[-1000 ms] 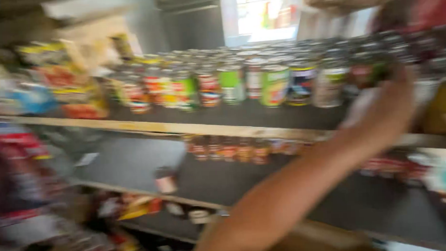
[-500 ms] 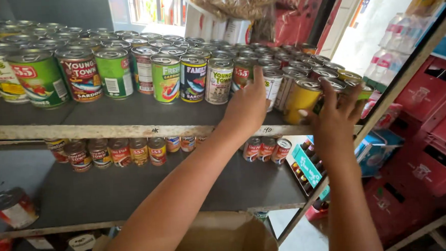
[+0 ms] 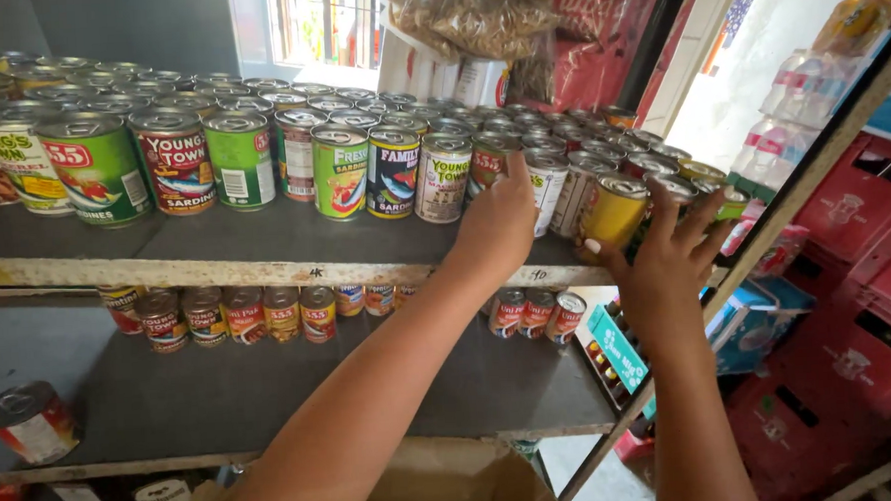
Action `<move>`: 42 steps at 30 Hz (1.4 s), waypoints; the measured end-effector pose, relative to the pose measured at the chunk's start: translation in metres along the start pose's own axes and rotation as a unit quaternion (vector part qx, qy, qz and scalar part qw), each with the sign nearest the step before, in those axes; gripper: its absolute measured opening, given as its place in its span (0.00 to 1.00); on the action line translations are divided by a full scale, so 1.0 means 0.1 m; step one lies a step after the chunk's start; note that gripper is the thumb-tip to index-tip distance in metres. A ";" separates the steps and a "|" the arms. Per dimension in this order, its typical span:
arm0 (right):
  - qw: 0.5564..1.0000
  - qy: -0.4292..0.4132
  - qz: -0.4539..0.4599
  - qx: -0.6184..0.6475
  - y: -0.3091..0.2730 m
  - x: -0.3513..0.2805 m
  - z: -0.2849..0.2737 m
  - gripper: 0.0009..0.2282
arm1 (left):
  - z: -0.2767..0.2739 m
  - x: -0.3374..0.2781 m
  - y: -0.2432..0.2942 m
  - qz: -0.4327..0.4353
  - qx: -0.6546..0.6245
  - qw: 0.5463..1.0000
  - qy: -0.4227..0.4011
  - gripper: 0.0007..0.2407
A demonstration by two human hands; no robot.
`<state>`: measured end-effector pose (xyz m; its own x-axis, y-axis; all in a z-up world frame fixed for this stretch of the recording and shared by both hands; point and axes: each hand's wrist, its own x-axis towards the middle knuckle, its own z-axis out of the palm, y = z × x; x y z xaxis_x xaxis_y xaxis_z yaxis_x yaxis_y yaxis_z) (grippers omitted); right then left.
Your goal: Organizing and straightening various canned goods on grocery store shelves.
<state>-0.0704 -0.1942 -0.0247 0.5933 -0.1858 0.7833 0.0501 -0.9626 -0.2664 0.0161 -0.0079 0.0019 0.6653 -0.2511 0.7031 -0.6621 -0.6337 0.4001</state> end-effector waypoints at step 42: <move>0.897 -0.350 -0.214 0.166 -2.04 -0.94 3.80 0.39 | -2.15 -3.69 -3.30 -0.391 0.109 0.892 0.201 0.35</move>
<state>0.1686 0.0947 -0.2569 0.8165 0.4671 0.3392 0.5600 -0.7835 -0.2693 -0.0855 0.4511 -0.2635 0.6873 0.5846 0.4312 0.0617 -0.6384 0.7672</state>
